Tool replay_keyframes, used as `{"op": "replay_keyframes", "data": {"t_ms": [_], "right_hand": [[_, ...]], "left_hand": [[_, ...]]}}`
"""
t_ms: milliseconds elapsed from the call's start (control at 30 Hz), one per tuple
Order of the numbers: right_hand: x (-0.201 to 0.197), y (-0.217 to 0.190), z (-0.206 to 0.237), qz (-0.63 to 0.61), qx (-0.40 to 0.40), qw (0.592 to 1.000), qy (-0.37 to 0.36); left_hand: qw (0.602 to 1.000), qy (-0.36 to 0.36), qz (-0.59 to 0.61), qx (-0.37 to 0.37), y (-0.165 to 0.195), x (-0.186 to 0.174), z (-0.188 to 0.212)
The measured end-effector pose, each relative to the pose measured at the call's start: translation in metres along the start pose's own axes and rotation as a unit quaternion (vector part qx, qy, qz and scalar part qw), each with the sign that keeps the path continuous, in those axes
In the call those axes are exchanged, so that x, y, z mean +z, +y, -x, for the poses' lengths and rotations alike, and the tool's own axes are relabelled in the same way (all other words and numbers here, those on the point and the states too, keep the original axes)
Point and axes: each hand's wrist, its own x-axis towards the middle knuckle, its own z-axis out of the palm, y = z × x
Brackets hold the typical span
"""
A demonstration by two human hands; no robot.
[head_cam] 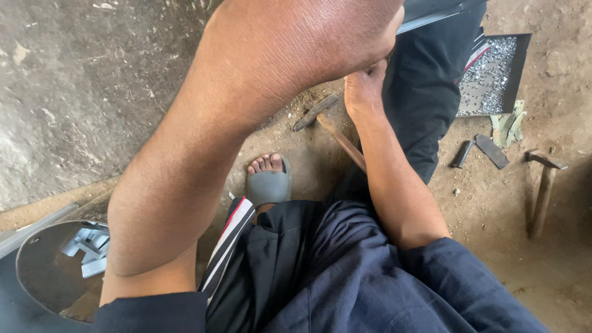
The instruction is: The person sits on the ground of a metal workshop and hammers small metal pieces onto the edges of galvanized sheet metal boxes, positioning each piece by hand and driving it with a hammer. They reposition the boxes between pieces and work through a pile of small metal parts.
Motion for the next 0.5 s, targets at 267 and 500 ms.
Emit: {"op": "replay_keyframes", "data": {"t_ms": [267, 500], "right_hand": [[0.002, -0.007, 0.003, -0.023, 0.032, 0.999, 0.014], [0.029, -0.036, 0.005, -0.041, -0.009, 0.999, -0.002]], "left_hand": [[1.0, 0.025, -0.002, 0.013, 0.0, 0.006, 0.004], [0.999, 0.04, -0.006, 0.021, 0.0, 0.012, 0.006]]}}
